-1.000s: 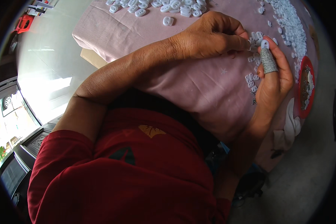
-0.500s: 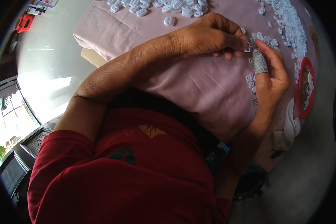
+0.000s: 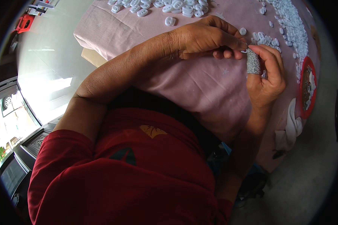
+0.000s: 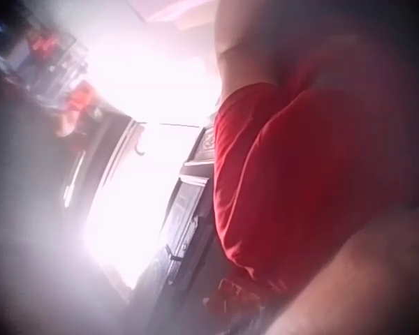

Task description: The person assembles small white plastic components by hand, inserting metal rings into them.

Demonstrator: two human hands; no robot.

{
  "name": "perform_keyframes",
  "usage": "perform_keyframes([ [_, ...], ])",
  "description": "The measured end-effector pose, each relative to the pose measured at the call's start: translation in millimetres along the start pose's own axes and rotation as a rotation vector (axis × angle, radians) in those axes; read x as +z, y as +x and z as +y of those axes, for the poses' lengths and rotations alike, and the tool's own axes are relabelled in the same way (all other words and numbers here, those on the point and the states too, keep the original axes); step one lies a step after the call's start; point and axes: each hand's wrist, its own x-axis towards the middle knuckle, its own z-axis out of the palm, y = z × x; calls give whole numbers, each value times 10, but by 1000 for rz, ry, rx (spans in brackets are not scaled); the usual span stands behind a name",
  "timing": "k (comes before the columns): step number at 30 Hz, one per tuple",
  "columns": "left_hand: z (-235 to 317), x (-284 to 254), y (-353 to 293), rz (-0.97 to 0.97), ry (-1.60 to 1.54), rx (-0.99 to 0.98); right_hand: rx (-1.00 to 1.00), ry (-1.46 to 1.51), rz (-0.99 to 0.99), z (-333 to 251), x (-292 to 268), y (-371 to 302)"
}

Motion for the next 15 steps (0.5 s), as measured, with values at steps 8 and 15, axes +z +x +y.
perform_keyframes([
  [8, -28, -79, 118, 142, 6, 95, 363, 187, 32, 91, 11, -53],
  [15, -73, -60, 145, 161, -135, 116, 128, -286, -355, 40, -21, -40],
])
